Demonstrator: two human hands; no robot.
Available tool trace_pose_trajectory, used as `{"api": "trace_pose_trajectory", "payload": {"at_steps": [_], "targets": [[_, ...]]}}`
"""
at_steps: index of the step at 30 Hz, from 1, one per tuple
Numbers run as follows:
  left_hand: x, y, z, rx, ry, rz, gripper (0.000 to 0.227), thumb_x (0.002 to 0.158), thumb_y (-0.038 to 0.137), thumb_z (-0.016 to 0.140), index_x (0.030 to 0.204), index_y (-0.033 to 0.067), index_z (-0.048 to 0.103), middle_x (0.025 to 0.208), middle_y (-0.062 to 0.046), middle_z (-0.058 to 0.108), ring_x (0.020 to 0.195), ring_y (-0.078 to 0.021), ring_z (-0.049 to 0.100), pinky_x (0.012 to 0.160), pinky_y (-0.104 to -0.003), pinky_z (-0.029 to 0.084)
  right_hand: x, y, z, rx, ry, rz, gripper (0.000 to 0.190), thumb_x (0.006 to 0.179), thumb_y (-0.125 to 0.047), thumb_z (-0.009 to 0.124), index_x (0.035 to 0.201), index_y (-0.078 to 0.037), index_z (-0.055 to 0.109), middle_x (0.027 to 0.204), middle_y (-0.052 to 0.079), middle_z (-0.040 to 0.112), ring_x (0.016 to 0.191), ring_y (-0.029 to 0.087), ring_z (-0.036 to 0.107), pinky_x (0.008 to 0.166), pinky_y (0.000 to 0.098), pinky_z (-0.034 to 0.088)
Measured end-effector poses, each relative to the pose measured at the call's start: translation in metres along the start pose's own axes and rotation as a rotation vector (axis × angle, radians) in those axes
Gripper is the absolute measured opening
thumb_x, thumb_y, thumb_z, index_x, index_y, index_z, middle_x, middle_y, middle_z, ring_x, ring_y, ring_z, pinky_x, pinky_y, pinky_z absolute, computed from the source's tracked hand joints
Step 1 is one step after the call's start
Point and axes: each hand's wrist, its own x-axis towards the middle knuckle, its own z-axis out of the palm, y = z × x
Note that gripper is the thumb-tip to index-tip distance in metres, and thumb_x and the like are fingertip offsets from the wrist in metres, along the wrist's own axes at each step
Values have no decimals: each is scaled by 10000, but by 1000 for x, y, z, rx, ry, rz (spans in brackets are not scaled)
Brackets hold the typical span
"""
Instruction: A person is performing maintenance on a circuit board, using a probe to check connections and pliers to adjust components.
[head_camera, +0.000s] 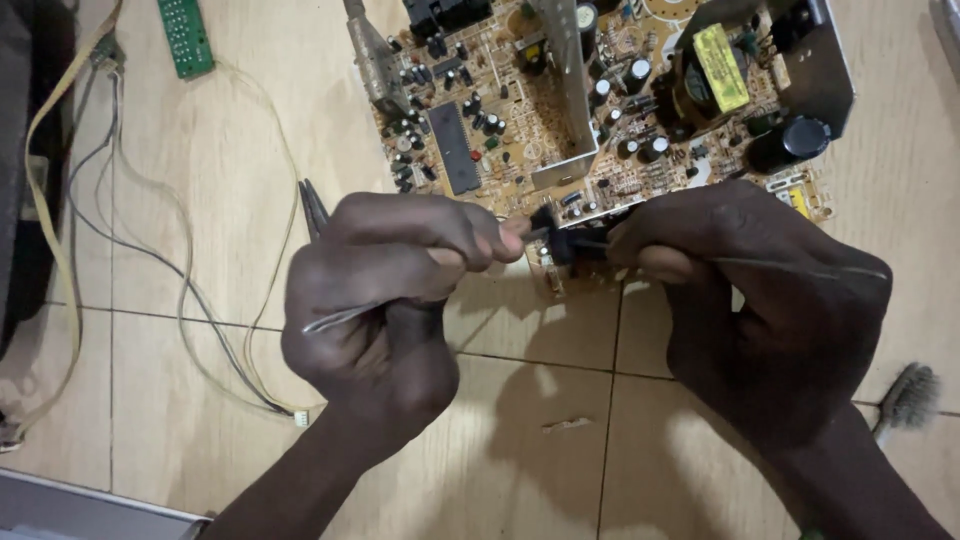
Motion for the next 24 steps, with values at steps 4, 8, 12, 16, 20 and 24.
{"api": "trace_pose_trajectory", "payload": {"at_steps": [4,8,12,16,20,24], "targets": [[1,-2,3,-9,-19,3,185,1098,40,384,952,14,494,983,-185,555,878,-334,733,849,-462,728,1,0,0,-6,-7,3,310,1080,-93,493,936,54,724,906,165,721,816,312,710,757,409,518],[1,-7,1,-76,-58,-73,193,1055,-130,395,969,20,480,1016,-178,531,926,-334,709,873,-455,710,3,0,-1,7,-12,-5,299,1068,-86,500,943,72,722,899,174,713,824,322,712,763,414,529],[0,-7,0,-190,-35,-156,186,1053,-136,426,1070,45,470,1070,-196,539,964,-311,688,889,-385,710,1,0,2,44,-2,8,319,1060,-93,492,930,105,706,892,201,703,803,330,699,756,428,519],[-1,-16,1,-291,14,-165,58,1083,49,528,1041,65,564,1022,-149,617,911,-232,722,854,-353,720,1,1,4,36,7,21,359,1059,-121,487,906,117,707,877,215,701,792,337,696,745,434,515],[9,-10,0,-20,-168,45,305,1098,73,305,942,-45,540,969,-228,635,872,-348,708,784,-429,590,-3,-3,7,68,6,106,372,1072,-172,457,913,84,675,877,206,667,749,278,618,736,392,439],[11,-9,-4,-5,-163,71,259,1059,-28,304,926,-48,525,925,-215,607,865,-351,665,798,-428,565,-5,-10,7,45,-1,132,364,1109,-143,454,937,75,689,938,194,691,839,273,668,808,373,486]]}}
